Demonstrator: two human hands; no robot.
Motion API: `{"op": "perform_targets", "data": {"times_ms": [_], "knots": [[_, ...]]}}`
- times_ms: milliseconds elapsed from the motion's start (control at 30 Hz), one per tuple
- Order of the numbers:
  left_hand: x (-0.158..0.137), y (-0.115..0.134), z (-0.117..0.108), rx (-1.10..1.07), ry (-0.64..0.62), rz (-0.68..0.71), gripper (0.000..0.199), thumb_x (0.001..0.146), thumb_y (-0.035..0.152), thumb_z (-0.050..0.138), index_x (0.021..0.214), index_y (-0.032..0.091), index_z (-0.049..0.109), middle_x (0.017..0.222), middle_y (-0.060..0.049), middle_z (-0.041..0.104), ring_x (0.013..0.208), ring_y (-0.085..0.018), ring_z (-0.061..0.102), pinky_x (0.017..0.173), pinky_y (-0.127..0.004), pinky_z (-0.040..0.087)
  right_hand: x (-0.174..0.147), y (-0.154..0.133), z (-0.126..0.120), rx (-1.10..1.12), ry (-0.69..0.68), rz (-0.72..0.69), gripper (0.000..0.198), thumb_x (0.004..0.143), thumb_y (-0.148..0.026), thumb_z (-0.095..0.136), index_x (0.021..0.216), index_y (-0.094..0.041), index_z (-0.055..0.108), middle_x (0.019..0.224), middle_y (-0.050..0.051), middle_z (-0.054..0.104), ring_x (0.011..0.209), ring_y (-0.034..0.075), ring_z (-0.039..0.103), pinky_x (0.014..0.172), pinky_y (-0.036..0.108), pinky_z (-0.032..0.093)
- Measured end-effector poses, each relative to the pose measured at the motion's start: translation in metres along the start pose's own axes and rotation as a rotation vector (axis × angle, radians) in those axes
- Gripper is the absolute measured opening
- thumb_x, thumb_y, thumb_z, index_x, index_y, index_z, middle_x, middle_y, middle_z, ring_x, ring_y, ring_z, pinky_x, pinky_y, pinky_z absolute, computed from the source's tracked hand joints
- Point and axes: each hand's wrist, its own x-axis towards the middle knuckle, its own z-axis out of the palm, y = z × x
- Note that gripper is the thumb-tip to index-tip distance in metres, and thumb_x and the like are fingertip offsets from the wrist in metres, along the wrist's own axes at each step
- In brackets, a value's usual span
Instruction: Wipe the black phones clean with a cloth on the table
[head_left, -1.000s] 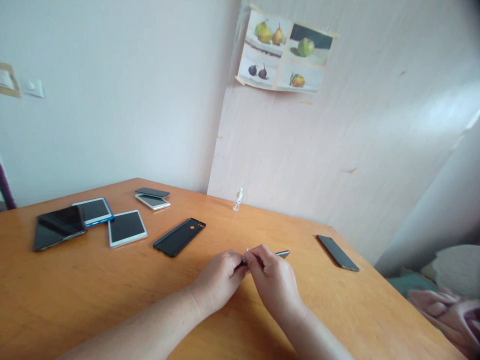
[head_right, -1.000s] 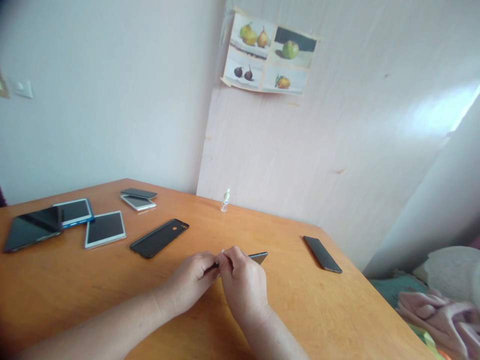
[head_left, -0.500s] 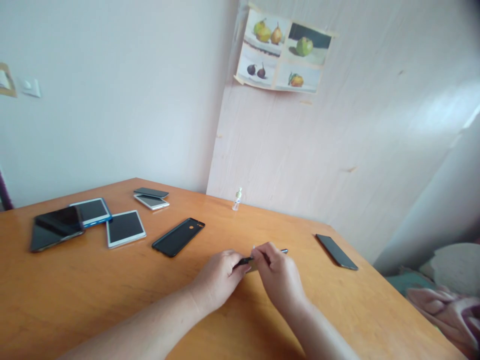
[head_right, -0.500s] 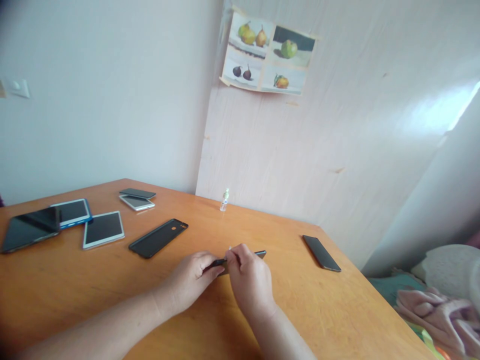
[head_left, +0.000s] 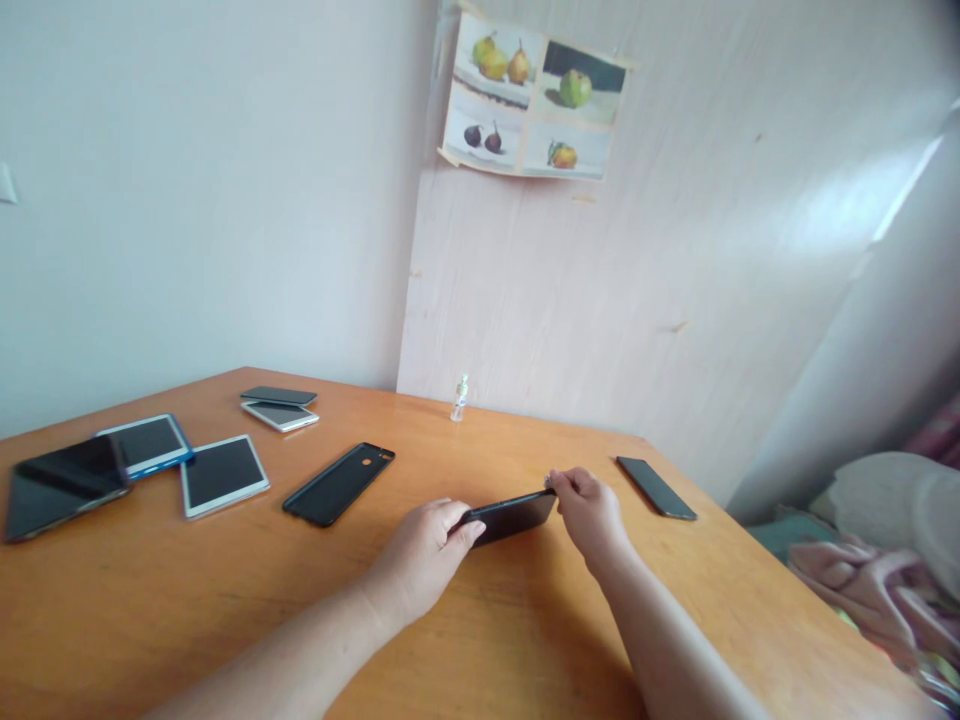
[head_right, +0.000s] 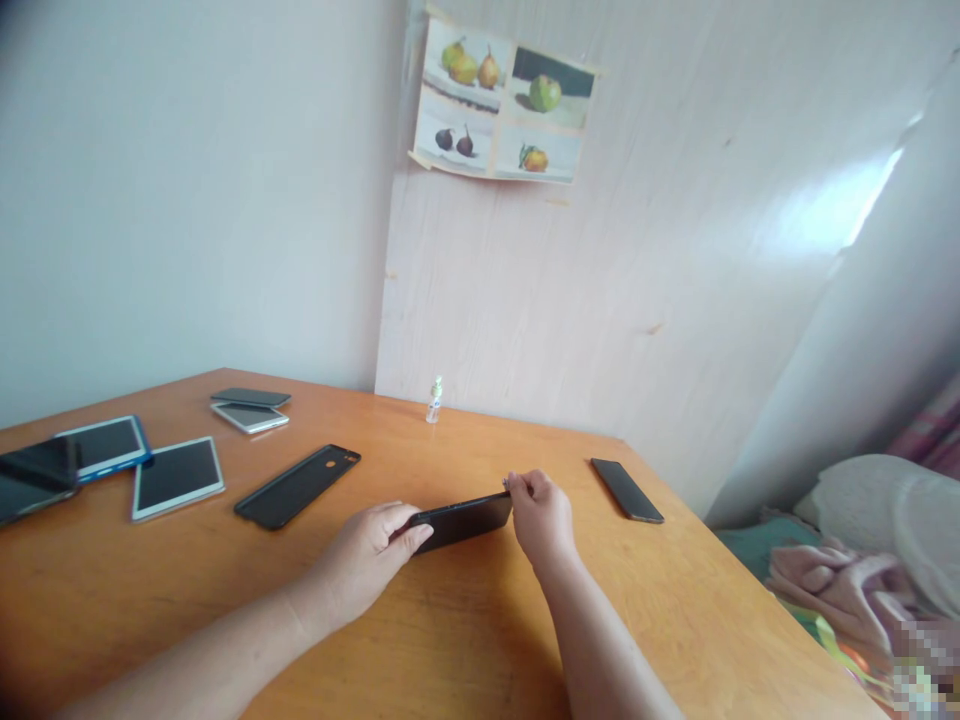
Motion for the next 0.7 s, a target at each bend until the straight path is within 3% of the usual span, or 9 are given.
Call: {"op": "perform_targets", "data": {"times_ms": [167,400,567,700], "knots": [[0.002,-0.010,0.000,-0.050,0.015,-0.088,0.032,0.091,0.044,0.047,0.071,0.020,0.054,0.065,0.002,0.056,0.063,-0.016,0.052,0.058,-0.025,0.032,-0.003,0.006,0.016,0.039,-0.060,0.039,0.043,0.092,-0.049,0.033,0.069,-0.021,0.055,0.059,0.002,0.063,0.050,0.014,0.054,0.048,0.025,0.035],[0.005,-0.018,-0.004,-0.069,0.042,-0.172,0.035,0.087,0.049,0.048,0.072,0.019,0.056,0.064,0.001,0.059,0.065,-0.018,0.056,0.057,-0.025,0.034,-0.002,0.010,0.020,-0.108,-0.176,-0.026,0.017,0.080,-0.030,0.056,0.065,-0.020,0.059,0.063,0.003,0.063,0.063,0.016,0.055,0.056,0.025,0.031],[0.007,-0.018,-0.006,-0.064,0.037,-0.200,0.034,0.087,0.050,0.047,0.075,0.019,0.058,0.065,0.000,0.060,0.066,-0.019,0.057,0.059,-0.026,0.037,-0.001,0.013,0.013,-0.154,-0.223,-0.026,0.012,0.073,-0.026,0.062,0.062,-0.020,0.062,0.063,0.003,0.063,0.064,0.016,0.054,0.057,0.026,0.029],[0.006,-0.016,-0.007,-0.117,0.007,-0.190,0.034,0.086,0.050,0.048,0.076,0.019,0.058,0.068,0.000,0.061,0.068,-0.019,0.058,0.060,-0.026,0.038,0.002,0.012,0.013,-0.086,-0.213,-0.037,0.012,0.076,-0.027,0.059,0.068,-0.021,0.065,0.066,0.002,0.065,0.068,0.017,0.056,0.060,0.025,0.034]]}}
